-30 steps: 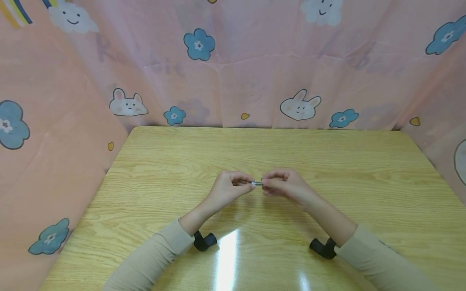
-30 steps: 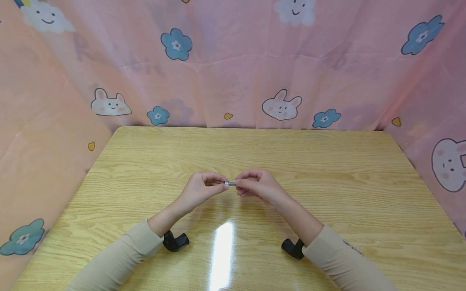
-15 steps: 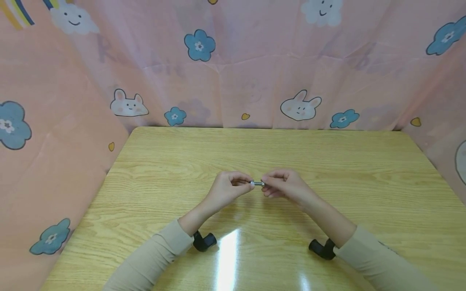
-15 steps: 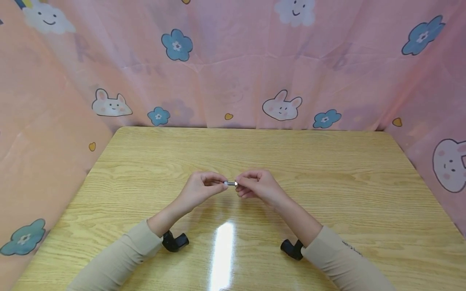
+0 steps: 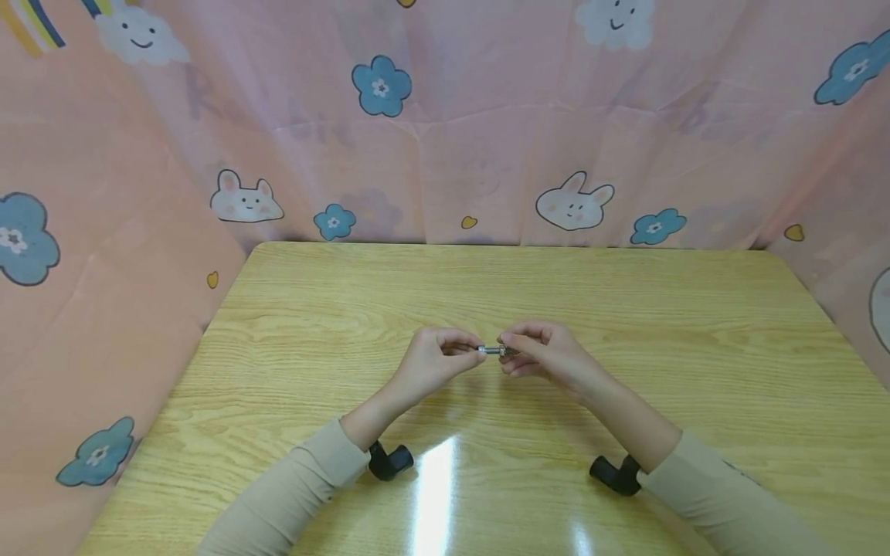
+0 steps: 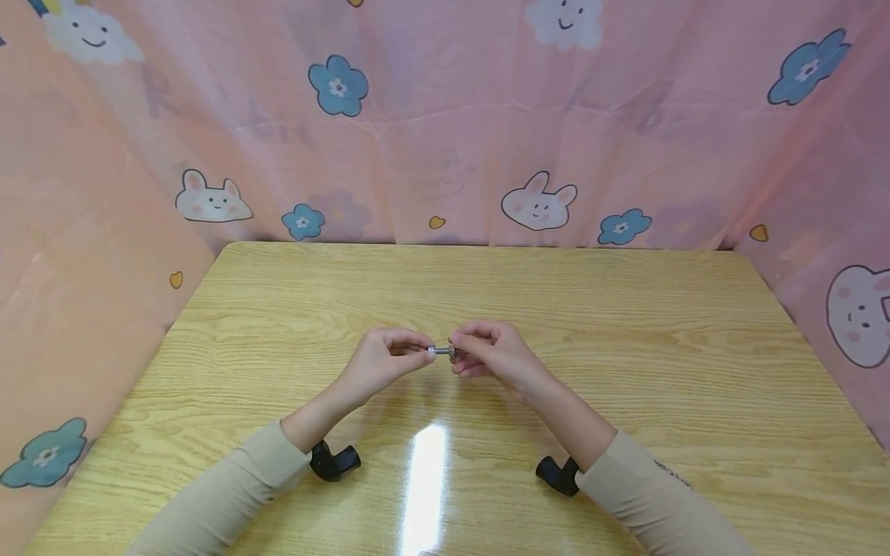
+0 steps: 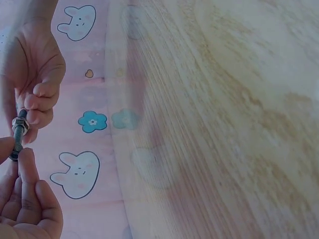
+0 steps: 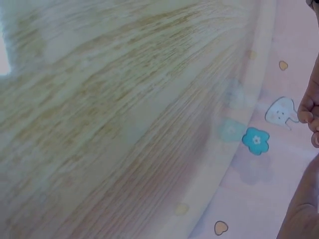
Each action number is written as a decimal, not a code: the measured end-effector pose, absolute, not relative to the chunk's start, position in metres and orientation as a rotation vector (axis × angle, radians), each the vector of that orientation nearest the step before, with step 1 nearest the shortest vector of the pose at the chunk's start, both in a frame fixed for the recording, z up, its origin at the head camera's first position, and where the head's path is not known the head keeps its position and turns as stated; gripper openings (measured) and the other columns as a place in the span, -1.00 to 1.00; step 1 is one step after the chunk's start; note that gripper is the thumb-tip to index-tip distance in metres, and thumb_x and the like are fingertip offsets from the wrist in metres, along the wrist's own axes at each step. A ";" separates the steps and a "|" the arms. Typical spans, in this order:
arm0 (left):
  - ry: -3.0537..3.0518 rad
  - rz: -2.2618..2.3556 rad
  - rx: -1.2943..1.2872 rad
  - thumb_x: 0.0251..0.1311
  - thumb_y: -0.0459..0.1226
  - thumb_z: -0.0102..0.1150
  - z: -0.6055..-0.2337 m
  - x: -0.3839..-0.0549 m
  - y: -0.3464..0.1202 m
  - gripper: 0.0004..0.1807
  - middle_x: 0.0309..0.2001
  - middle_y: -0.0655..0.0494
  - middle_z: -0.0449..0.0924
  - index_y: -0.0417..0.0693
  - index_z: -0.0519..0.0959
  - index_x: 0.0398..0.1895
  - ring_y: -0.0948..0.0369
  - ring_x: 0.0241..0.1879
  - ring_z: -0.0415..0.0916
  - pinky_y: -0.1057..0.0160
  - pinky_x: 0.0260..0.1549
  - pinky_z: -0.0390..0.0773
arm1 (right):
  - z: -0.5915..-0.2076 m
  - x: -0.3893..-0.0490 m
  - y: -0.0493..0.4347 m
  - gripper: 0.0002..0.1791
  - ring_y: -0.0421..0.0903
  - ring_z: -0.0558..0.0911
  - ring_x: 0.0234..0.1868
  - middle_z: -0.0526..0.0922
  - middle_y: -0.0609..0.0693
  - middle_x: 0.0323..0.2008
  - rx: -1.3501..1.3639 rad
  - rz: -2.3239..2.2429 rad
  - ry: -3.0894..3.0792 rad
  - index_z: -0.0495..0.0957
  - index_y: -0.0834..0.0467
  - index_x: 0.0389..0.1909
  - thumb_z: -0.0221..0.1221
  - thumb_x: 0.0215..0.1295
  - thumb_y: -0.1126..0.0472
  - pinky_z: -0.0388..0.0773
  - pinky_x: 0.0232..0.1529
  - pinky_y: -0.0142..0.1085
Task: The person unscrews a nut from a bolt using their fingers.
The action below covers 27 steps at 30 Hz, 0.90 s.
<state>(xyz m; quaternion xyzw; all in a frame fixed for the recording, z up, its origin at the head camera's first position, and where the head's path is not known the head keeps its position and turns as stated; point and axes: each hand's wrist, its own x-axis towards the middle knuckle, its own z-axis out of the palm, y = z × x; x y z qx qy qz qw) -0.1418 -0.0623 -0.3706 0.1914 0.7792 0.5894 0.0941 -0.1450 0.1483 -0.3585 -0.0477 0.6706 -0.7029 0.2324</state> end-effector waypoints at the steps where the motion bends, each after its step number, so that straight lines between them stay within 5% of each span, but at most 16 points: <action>1: 2.312 1.748 0.558 0.13 -0.31 0.26 -0.370 -0.142 -0.062 -0.83 -0.25 0.01 0.65 -0.21 0.65 -0.24 0.20 -0.30 0.59 0.28 -0.29 0.59 | -0.359 -0.145 0.148 -0.86 -0.17 0.66 -0.41 0.64 0.01 -0.40 -0.129 -1.936 1.826 0.54 0.24 -0.22 0.13 0.32 0.24 0.61 -0.26 -0.32; 5: 2.321 1.732 0.537 0.13 -0.37 0.24 -0.362 -0.138 -0.061 -0.84 -0.26 -0.06 0.65 -0.28 0.64 -0.24 0.17 -0.29 0.59 0.28 -0.30 0.59 | -0.359 -0.145 0.150 -0.91 -0.15 0.65 -0.32 0.62 0.02 -0.32 -0.179 -1.914 1.863 0.57 0.22 -0.25 0.17 0.26 0.31 0.59 -0.17 -0.29; 11: 2.330 1.727 0.572 0.13 -0.44 0.20 -0.340 -0.128 -0.062 -0.85 -0.28 -0.13 0.64 -0.38 0.62 -0.26 0.13 -0.30 0.59 0.30 -0.30 0.58 | -0.359 -0.145 0.151 -0.69 -0.12 0.61 -0.20 0.56 0.09 -0.15 -0.207 -1.847 1.978 0.50 0.35 -0.08 0.24 0.19 0.29 0.54 -0.07 -0.27; 19: 2.327 1.752 0.568 0.13 -0.32 0.26 -0.369 -0.141 -0.062 -0.84 -0.27 -0.01 0.66 -0.22 0.66 -0.26 0.19 -0.30 0.60 0.29 -0.29 0.59 | -0.359 -0.145 0.146 -0.67 -0.17 0.65 -0.38 0.64 0.03 -0.37 -0.159 -1.872 1.935 0.47 0.46 -0.09 0.11 0.33 0.23 0.61 -0.22 -0.29; 27: 2.333 1.736 0.572 0.12 -0.30 0.26 -0.372 -0.142 -0.064 -0.86 -0.28 0.07 0.66 -0.16 0.66 -0.27 0.23 -0.31 0.58 0.26 -0.30 0.58 | -0.360 -0.144 0.149 -0.62 -0.13 0.62 -0.18 0.59 0.09 -0.14 -0.227 -1.858 2.015 0.47 0.45 -0.05 0.25 0.17 0.31 0.53 -0.08 -0.30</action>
